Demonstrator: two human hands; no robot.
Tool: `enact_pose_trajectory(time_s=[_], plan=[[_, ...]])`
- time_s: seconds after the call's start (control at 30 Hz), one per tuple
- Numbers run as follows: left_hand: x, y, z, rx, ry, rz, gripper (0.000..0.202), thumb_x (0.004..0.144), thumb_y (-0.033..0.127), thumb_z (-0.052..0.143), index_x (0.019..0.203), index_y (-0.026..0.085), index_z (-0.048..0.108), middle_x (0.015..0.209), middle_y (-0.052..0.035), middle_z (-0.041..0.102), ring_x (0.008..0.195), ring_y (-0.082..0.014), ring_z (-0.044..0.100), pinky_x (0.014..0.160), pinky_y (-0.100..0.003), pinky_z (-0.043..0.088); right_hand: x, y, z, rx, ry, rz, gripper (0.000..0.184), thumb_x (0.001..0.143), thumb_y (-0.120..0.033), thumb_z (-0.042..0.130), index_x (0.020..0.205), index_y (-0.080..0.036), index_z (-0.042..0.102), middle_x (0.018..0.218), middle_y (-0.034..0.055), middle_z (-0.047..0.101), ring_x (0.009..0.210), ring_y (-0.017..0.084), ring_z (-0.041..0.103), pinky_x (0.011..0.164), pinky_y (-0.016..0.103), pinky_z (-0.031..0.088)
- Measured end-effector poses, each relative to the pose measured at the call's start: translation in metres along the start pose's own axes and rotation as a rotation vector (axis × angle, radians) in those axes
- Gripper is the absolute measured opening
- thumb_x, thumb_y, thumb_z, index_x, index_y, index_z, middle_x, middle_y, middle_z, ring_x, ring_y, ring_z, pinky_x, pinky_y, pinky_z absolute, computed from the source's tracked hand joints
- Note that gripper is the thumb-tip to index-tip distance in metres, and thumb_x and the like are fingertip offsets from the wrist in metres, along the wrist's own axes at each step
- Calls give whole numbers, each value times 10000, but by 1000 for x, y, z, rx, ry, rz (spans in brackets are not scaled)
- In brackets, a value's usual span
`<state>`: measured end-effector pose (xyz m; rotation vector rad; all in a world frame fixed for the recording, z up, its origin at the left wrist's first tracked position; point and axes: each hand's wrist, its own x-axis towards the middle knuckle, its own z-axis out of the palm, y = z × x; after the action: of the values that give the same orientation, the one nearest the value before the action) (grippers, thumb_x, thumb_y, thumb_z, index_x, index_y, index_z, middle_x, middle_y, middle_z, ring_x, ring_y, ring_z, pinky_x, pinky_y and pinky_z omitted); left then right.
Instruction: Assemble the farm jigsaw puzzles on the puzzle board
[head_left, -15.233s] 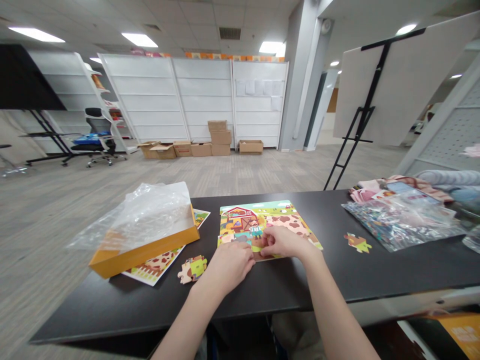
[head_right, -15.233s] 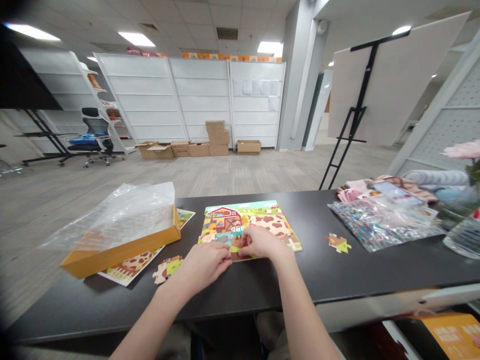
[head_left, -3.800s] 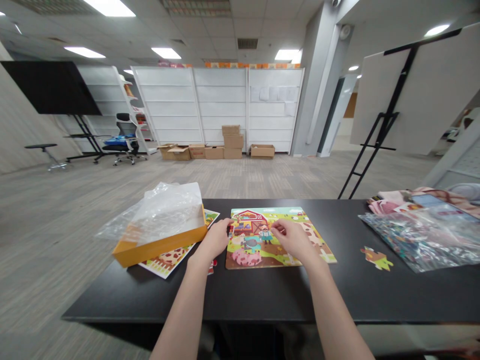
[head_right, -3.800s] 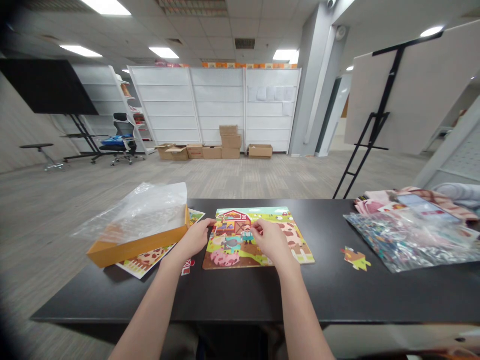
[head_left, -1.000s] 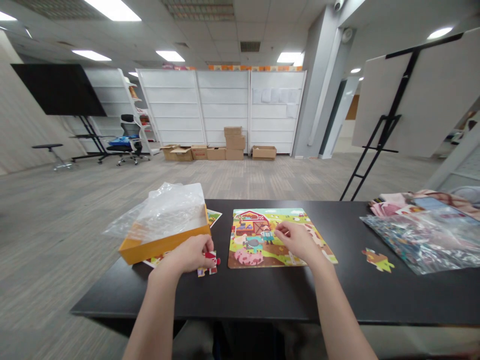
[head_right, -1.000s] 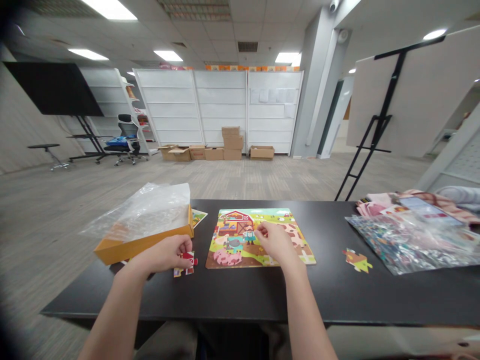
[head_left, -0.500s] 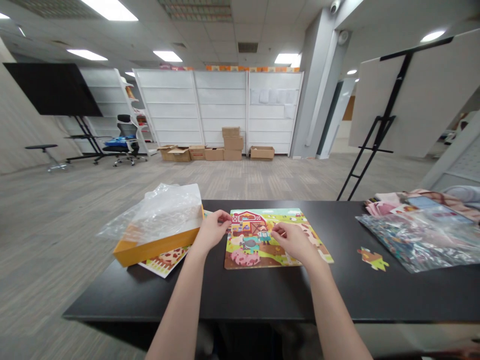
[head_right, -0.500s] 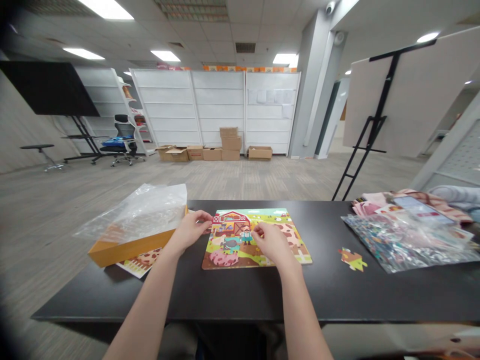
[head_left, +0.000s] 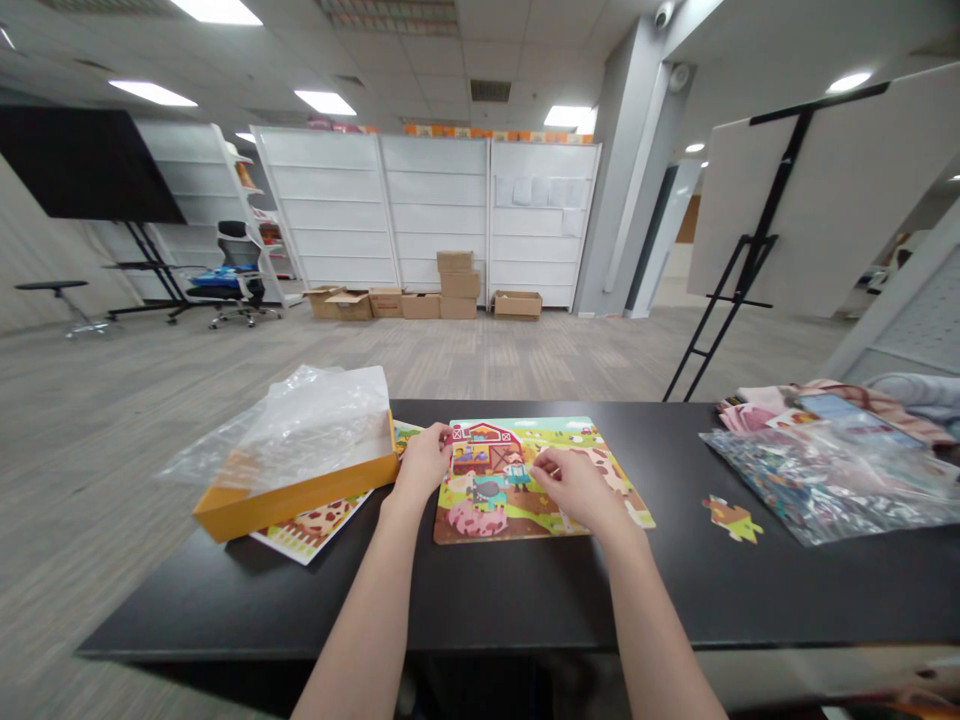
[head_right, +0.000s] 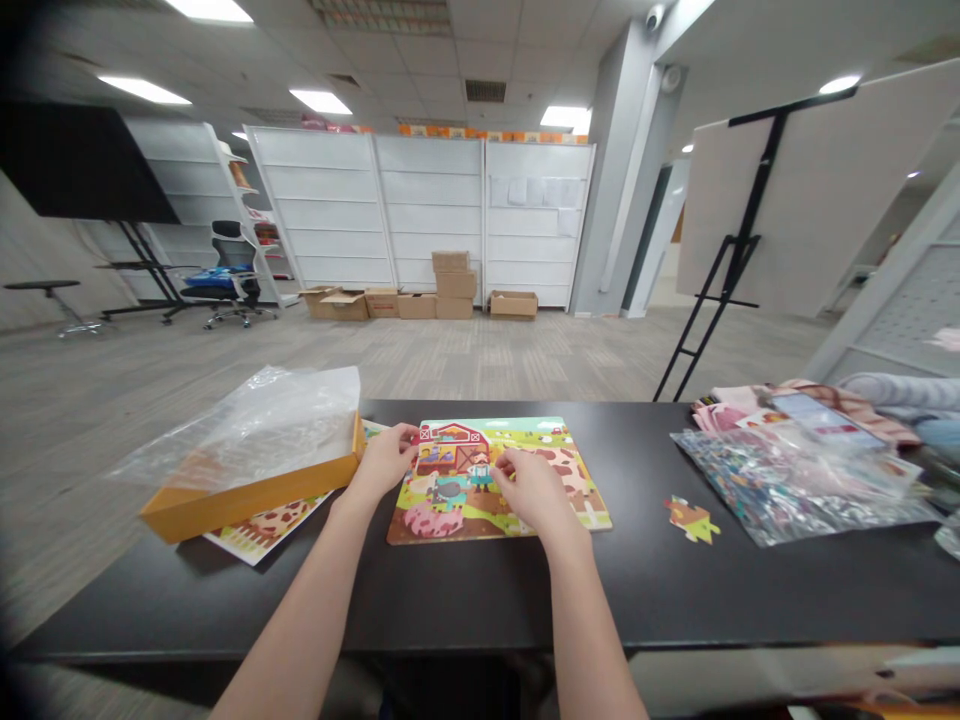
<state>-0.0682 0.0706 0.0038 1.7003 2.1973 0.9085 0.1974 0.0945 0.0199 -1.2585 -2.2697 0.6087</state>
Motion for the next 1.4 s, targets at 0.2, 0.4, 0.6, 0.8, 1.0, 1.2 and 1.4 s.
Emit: enact_pose_trajectory(time_s=[0.2,0.4,0.6,0.8,1.0,1.2,1.4], plan=[[-2,2,4,141,-31,108,309,898,99,480,1059,151,738,1199,-133,708,1130,-251,654,1037,-345,462,-2,-2,-1,-8,-2,9,168,898,-289,554,838,-196,680,879,58,756,796,190,693,689,269,484],[-4,1,6,218,-45,154,344,933,117,421,1070,133,736,1184,-141,696,1123,-243,642,1045,-337,454,-1,-2,-1,-6,-6,4,157,894,-288,561,840,-200,680,876,54,756,795,190,696,694,270,483],[-9,10,4,268,-89,206,372,941,155,407,1128,190,727,1232,-115,672,1147,-242,619,1053,-357,445,-5,0,-9,28,27,21,165,889,-305,568,852,-206,694,890,47,764,801,199,697,702,283,485],[-7,10,2,288,-140,219,358,939,209,428,1118,200,739,1215,-116,687,1132,-254,624,1045,-374,449,-19,24,-50,22,133,184,211,880,-362,558,895,-222,714,873,50,771,798,214,707,707,298,492],[-10,12,2,279,-172,205,332,920,232,486,1156,200,718,1260,-129,657,1145,-267,608,1041,-394,444,-59,104,-102,-286,283,475,292,841,-391,572,986,-191,728,1072,117,755,952,282,704,818,359,504],[-15,21,-8,262,-138,241,331,917,268,504,1177,188,693,1265,-134,639,1178,-280,577,1048,-393,436,-101,170,-129,-347,135,559,403,699,-400,700,1040,-189,737,1025,135,757,953,322,712,841,387,522],[-24,35,-19,230,-76,307,307,929,279,484,1127,175,695,1215,-127,654,1167,-281,570,1066,-399,421,-106,195,-134,-226,158,546,401,602,-344,734,978,-206,734,996,112,769,914,301,722,805,352,530]])
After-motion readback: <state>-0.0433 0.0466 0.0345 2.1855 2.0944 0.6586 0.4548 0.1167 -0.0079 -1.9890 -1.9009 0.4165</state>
